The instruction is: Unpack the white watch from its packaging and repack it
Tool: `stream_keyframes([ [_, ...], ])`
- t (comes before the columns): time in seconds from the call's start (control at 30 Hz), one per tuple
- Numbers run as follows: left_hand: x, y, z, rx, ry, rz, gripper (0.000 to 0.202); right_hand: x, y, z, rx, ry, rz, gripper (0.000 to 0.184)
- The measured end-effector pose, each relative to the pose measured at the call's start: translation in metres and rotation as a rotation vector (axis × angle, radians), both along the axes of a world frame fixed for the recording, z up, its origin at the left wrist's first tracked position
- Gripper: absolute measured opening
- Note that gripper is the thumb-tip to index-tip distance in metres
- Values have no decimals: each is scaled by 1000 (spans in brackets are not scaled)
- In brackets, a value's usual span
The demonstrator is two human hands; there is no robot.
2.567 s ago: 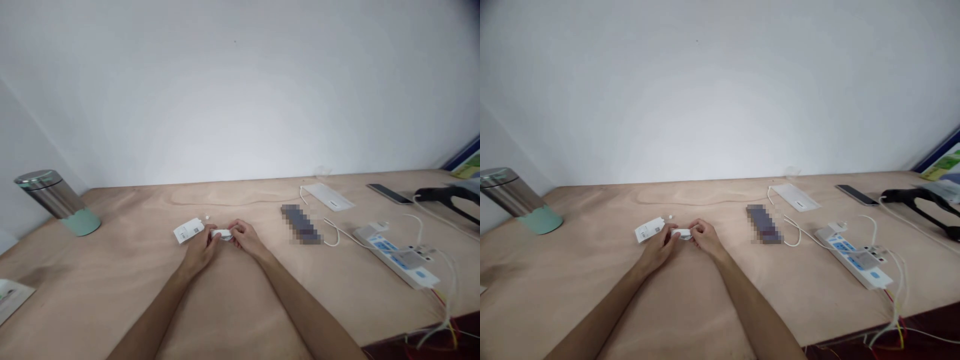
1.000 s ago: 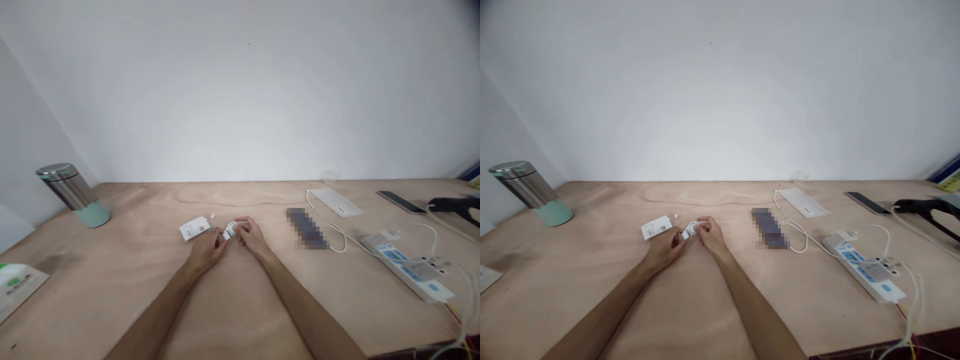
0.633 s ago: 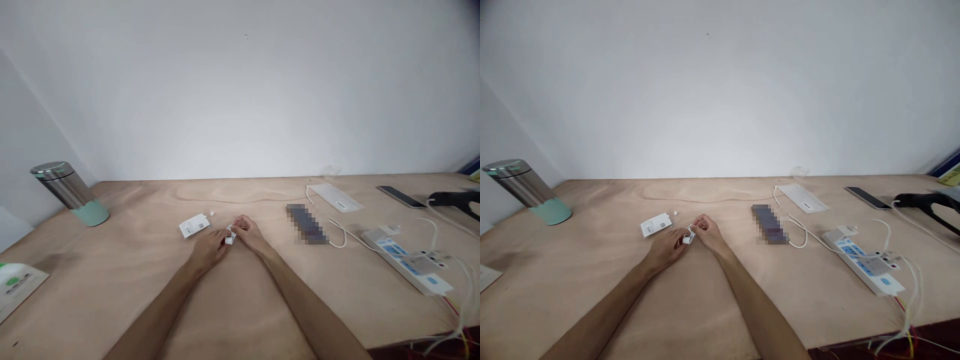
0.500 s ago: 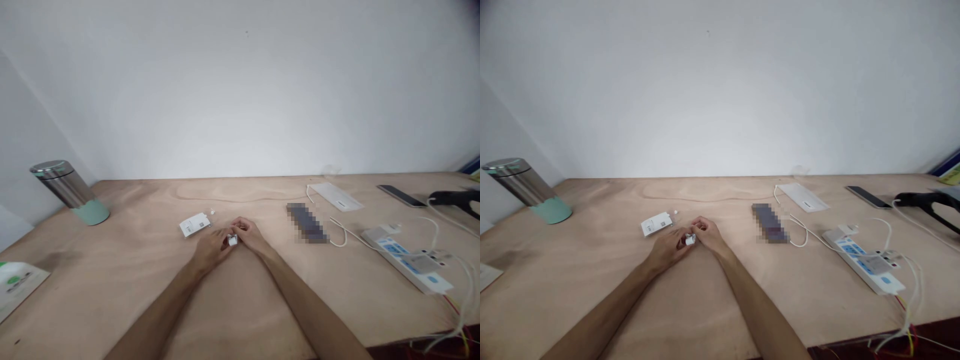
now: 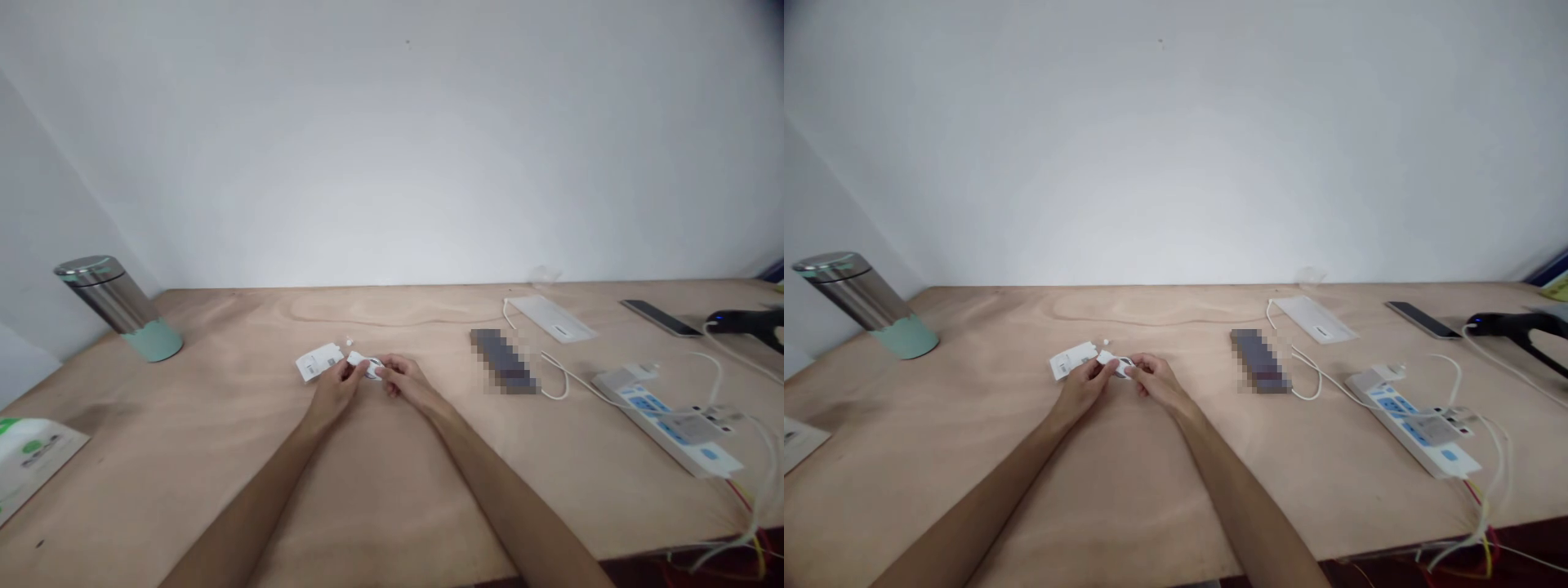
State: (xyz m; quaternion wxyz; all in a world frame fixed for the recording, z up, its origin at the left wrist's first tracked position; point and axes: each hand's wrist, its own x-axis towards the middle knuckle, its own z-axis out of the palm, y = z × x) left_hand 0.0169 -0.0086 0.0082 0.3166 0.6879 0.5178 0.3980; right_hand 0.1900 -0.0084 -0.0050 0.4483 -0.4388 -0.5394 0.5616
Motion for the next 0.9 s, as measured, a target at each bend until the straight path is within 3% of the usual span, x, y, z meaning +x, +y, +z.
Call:
stream_keyframes([
  [0.13,0,2,0,-26,-55,-6,38,0,0,1,-36,44,-22,36],
  [0.3,2,1,-2,63,-144,63,33,-1,0,1,-53,89,-59,36],
  [0.4,1,1,-4,168,-62,68,28,-3,-1,2,-61,110,-94,36],
  [0.53,0,2,-5,239,72,15,23,-7,-3,6,-41,96,-203,34],
  [0.7,1,1,-4,181,164,-143,22,-13,-5,7,27,50,-411,36],
  [0.9,0,1,-5,96,165,-196,21,-16,-6,8,66,-1,-379,32],
])
